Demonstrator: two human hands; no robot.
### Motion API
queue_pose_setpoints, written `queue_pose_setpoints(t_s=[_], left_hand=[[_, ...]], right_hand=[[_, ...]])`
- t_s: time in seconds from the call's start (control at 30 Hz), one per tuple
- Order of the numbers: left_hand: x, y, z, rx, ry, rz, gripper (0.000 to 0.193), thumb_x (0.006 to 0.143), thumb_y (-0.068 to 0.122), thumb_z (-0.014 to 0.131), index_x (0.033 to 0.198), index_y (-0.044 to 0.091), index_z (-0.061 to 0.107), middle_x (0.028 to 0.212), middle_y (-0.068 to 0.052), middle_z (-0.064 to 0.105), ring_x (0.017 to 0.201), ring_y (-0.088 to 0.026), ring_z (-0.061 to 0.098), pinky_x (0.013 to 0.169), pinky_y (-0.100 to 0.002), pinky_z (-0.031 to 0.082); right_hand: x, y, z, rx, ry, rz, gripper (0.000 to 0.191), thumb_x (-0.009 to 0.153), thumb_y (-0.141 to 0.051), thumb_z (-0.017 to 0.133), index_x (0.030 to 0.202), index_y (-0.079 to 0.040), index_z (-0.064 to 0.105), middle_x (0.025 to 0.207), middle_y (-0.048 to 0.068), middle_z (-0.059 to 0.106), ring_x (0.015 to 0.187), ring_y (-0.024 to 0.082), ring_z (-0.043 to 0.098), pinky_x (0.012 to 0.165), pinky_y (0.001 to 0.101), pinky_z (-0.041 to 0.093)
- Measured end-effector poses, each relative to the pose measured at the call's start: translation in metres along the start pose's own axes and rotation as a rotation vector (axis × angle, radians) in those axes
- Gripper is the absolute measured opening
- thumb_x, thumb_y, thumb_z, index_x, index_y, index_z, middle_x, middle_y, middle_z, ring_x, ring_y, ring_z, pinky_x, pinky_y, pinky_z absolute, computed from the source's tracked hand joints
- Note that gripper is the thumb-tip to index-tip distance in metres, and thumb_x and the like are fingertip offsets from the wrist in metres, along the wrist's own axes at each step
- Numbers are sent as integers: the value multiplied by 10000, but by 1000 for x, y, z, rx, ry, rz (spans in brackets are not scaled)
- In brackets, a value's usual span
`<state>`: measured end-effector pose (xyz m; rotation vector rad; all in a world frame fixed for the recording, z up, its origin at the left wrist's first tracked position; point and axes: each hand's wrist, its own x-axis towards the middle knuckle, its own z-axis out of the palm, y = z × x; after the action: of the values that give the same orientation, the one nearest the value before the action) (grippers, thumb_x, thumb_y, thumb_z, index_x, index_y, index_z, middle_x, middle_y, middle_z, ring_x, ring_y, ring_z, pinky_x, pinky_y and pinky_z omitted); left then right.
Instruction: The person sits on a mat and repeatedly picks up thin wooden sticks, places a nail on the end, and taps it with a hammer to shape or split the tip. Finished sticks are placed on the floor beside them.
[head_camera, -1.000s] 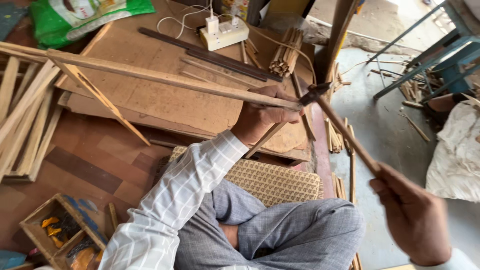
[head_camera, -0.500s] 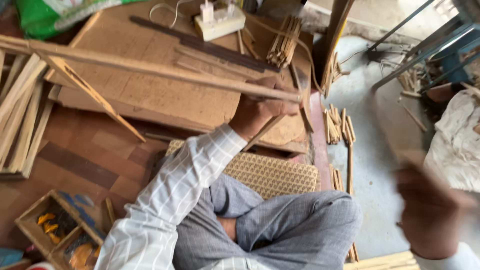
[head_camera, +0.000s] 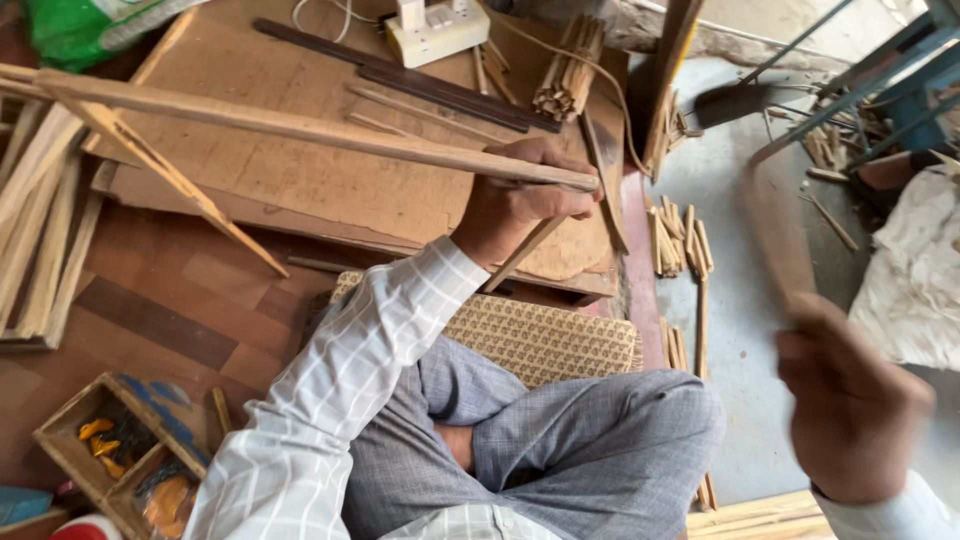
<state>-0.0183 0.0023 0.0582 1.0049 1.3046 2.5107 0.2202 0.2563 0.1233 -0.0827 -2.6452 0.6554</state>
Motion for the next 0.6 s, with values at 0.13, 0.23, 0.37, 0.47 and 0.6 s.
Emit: queue_pose_setpoints(t_s=[0.13,0.23,0.37,0.47,0.6], left_hand=[[-6,3,-6,-50,-16,-6,190,873,90,799,972,-35,697,978,-167,760,874,-198,742,821,-323,638],[-9,-13,-2,-14,-66,38,254,916,159,791,1090,-1,699,1033,-140,753,951,-179,750,884,-329,655],[-27,-34,0,131,1,83,371,936,219,769,1239,42,650,1086,-103,749,969,-167,736,875,-334,638],[-33,-55,2,546,58,171,315,1006,232,705,1259,49,664,1039,-75,762,936,-163,749,843,-309,636],[-22,-57,-12,549,33,220,224,1068,244,661,1215,76,672,1008,-62,755,889,-157,751,809,-298,668]], right_hand=[[-19,39,14,-100,-53,104,328,915,-115,743,1228,-17,736,799,79,732,613,129,652,584,289,523],[-59,67,65,346,-191,332,363,930,-148,701,1274,-35,733,848,69,785,669,111,650,622,264,554],[-129,67,163,587,-455,928,315,940,-207,670,1210,-58,729,634,59,623,446,130,483,387,282,396],[-171,56,219,838,-680,1129,290,962,-239,663,1164,-32,690,654,45,543,424,137,427,370,301,330],[-191,53,249,878,-733,898,350,942,-191,693,1214,26,719,787,66,691,531,133,585,475,274,479]])
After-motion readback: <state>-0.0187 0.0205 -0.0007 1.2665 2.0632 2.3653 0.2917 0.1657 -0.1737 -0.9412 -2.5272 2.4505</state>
